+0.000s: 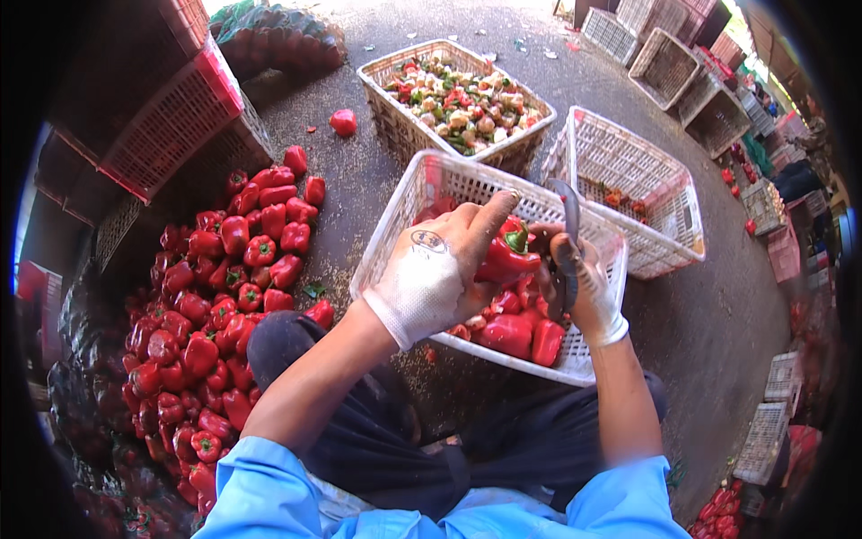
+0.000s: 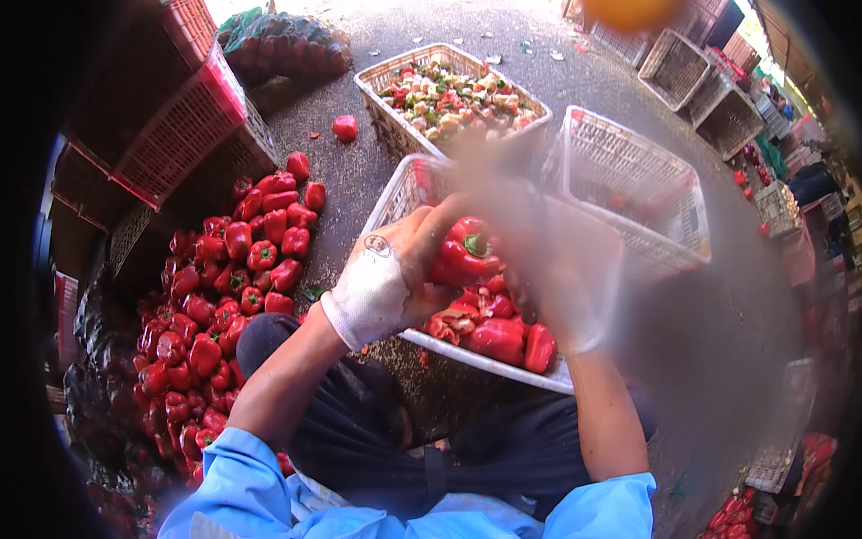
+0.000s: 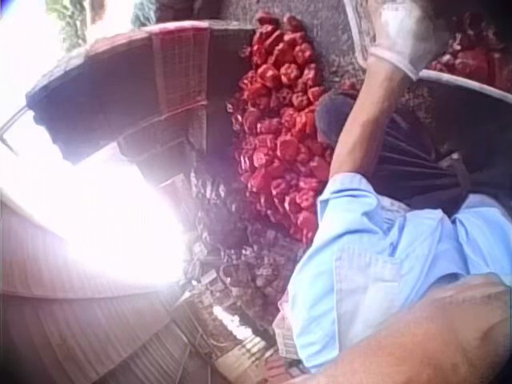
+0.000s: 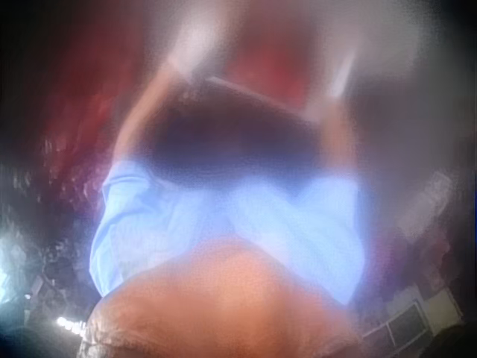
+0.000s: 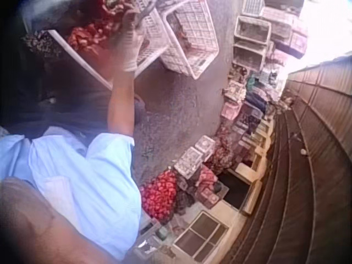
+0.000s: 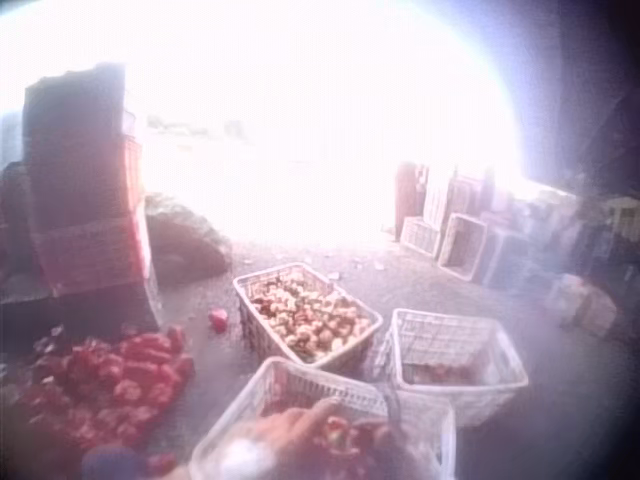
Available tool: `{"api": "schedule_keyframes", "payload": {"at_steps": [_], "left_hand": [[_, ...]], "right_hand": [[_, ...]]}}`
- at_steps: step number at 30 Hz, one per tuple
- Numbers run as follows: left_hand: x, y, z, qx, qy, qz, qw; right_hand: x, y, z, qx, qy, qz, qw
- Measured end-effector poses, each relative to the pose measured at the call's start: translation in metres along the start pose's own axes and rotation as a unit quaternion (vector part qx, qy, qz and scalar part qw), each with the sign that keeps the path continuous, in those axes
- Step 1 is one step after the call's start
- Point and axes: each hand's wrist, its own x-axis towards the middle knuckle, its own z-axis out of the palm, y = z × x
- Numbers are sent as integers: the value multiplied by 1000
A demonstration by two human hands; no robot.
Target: The person processes red bell peppers by cutting them open with a tool and removing the internal seeds and cores by hand before placing the cleaned peppers into a white plastic crate.
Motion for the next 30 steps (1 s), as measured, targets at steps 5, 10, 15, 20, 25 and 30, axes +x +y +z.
{"api": "schedule_keyframes", "payload": {"at_steps": [5,10,15,20,25,30], "left_hand": [[-2,-3,17,-19,-4,14,1000],[0,5,24,33,4,51,998],[0,2,37,34,-6,41,999],[-3,-5,49,-31,6,13,999],[-7,-10,49,-406,-9,-108,907],[-9,-34,96,-358,143,-164,908]], "right_hand": [[-7,-4,-4,-71,-20,51,996],[-1,13,4,-65,-27,109,992],[4,4,6,-3,-100,145,984],[4,9,4,42,-105,148,982],[5,21,2,104,-85,109,985],[2,6,20,53,-71,120,989]]}}
